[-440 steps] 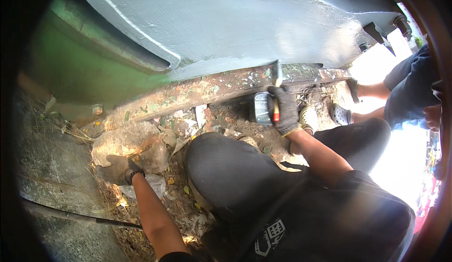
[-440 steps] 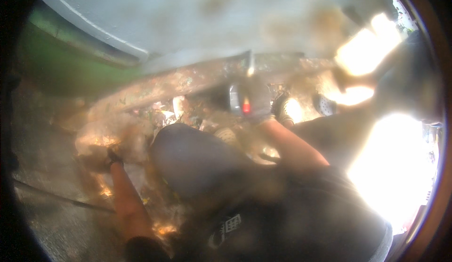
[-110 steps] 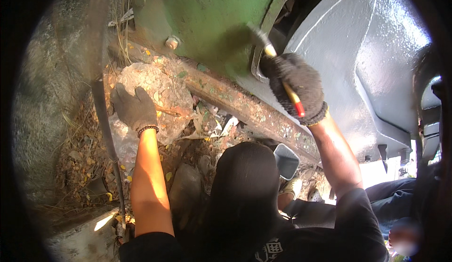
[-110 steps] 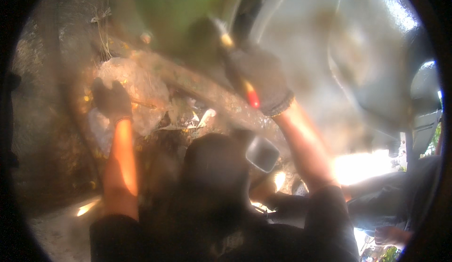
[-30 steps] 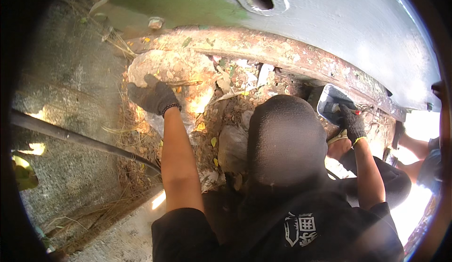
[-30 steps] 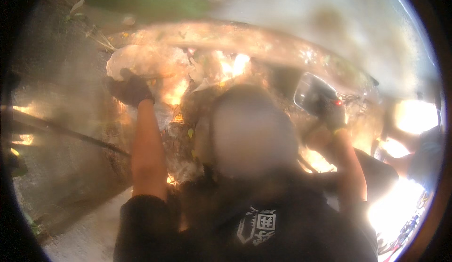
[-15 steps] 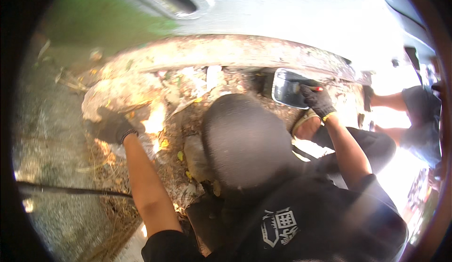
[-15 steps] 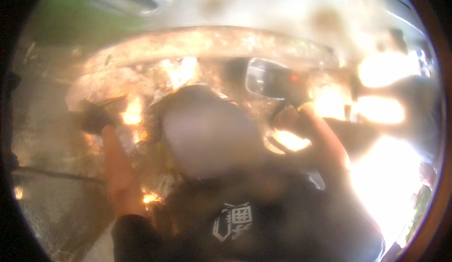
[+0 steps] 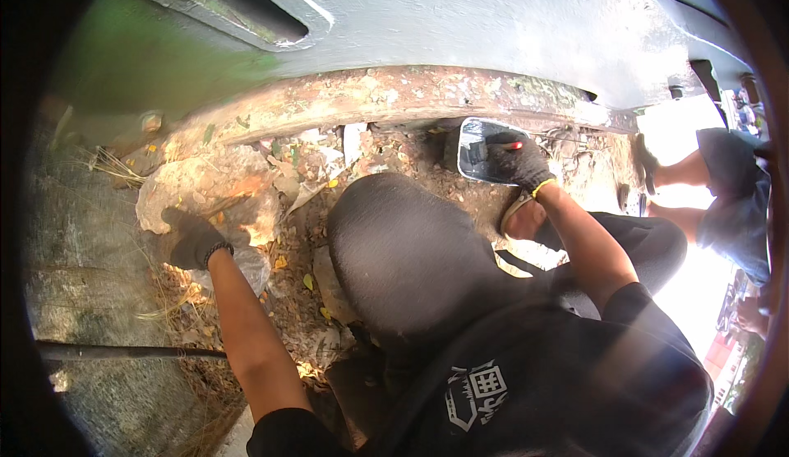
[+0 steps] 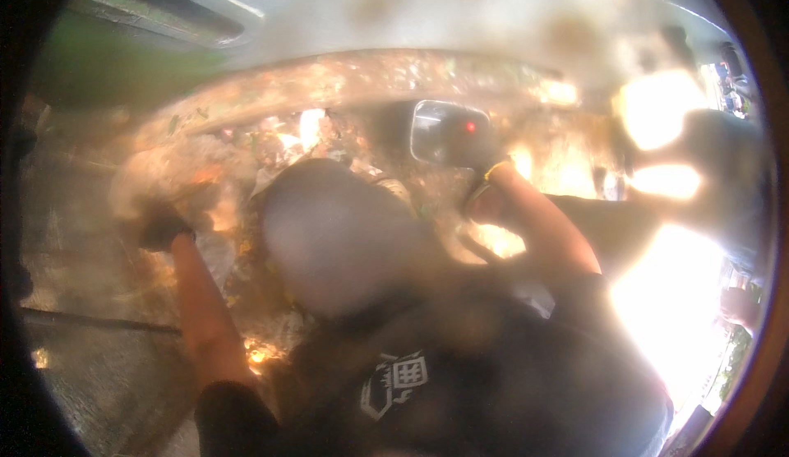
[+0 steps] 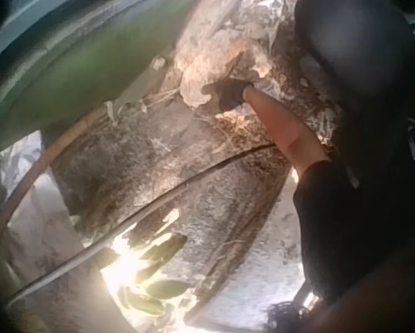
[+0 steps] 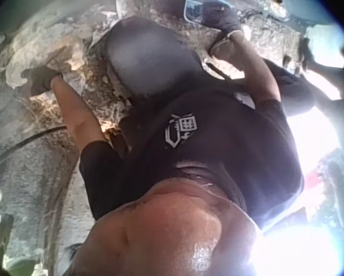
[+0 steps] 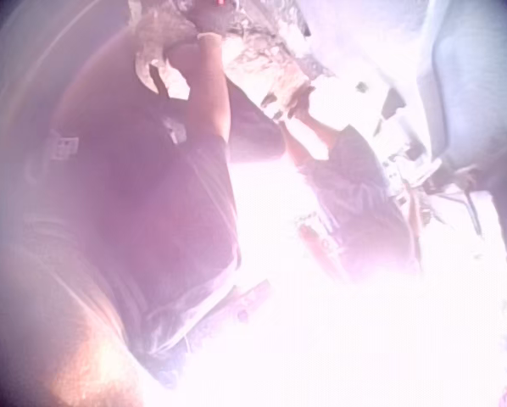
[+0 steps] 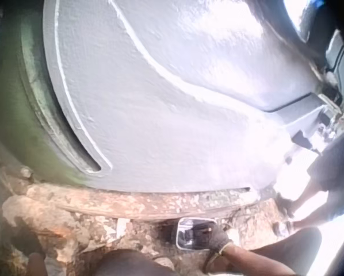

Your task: The person kneels beside a large piece of green machinery and uses a paintbrush to apply gray paint to its lower side. They repeatedly dip the brush into a small container and carefully cover the surface, including edges and crevices.

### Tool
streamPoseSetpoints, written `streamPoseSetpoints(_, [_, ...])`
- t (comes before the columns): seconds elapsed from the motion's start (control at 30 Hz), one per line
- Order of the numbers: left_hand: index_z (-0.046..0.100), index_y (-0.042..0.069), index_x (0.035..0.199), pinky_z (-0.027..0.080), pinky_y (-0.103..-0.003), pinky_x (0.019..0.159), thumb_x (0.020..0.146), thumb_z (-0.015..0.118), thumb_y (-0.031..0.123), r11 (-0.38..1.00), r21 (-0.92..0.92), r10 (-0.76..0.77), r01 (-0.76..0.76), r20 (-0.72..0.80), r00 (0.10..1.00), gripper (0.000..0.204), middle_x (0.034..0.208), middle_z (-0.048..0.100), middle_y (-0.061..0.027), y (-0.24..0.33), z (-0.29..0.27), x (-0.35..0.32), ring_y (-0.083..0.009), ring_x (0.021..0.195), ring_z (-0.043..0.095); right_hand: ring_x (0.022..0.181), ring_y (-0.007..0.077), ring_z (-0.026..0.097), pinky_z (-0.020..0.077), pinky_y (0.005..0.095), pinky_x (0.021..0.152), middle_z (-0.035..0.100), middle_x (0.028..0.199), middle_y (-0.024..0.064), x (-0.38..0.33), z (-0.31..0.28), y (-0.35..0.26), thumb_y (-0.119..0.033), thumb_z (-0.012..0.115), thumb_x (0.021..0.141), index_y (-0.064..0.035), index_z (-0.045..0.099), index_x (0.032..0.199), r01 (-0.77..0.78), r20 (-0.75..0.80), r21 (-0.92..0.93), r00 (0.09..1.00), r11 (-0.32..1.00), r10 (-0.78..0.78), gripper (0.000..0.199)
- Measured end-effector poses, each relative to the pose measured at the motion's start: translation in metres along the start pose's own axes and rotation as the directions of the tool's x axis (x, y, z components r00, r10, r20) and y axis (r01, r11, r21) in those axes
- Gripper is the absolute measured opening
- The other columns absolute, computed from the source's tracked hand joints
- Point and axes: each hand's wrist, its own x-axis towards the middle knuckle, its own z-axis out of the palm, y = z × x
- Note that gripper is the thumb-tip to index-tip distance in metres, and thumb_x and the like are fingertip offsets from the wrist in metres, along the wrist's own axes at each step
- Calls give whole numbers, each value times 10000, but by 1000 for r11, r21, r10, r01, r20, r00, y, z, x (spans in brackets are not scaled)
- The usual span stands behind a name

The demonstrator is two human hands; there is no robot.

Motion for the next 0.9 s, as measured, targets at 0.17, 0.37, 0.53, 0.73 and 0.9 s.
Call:
streamPoseSetpoints(0.17, [371,-166,1484,591,-464,1026,934,523,786,956,-289,-42,51,35,998,1109,1477,520,-363,0,-5,-11,-433,1271,647,789,130,702,551,295,690,763,961,54,-15,-30,-53,-339,678,1028,-70,751,1243,-40,75,-267,995,963,62,352])
streamPoseSetpoints(0.37, [391,-32,1574,523,-497,1127,1013,513,556,913,67,406,-402,-228,885,822,1548,504,-274,-13,-3,0,-430,1337,600,718,139,688,528,281,618,747,929,63,-24,-56,-47,-364,654,1037,-86,745,1250,-292,-3,-139,956,946,294,362])
streamPoseSetpoints(0.53, [386,-4,1595,499,-501,1145,1018,480,525,853,235,516,-466,-240,822,788,1563,484,-271,-37,22,22,-420,1398,545,835,250,722,557,359,717,773,965,78,-1,-24,-28,-303,691,978,-111,764,1156,96,158,-509,987,855,-17,272])
streamPoseSetpoints(0.73, [327,19,1630,455,-511,1183,1023,443,554,948,49,318,-315,-65,946,818,1630,408,-245,9,-20,-17,-396,1474,465,1007,379,720,564,451,844,777,1063,126,29,12,17,-239,685,910,-130,749,1129,252,131,-357,967,899,-219,252])
streamPoseSetpoints(0.9, [308,24,1636,435,-516,1200,1033,432,556,908,175,407,-380,-160,899,814,1661,383,-203,-32,8,16,-382,1491,445,780,174,696,552,317,700,784,988,62,-6,-15,-70,-271,708,961,-91,739,1230,301,266,-417,943,858,-201,325])
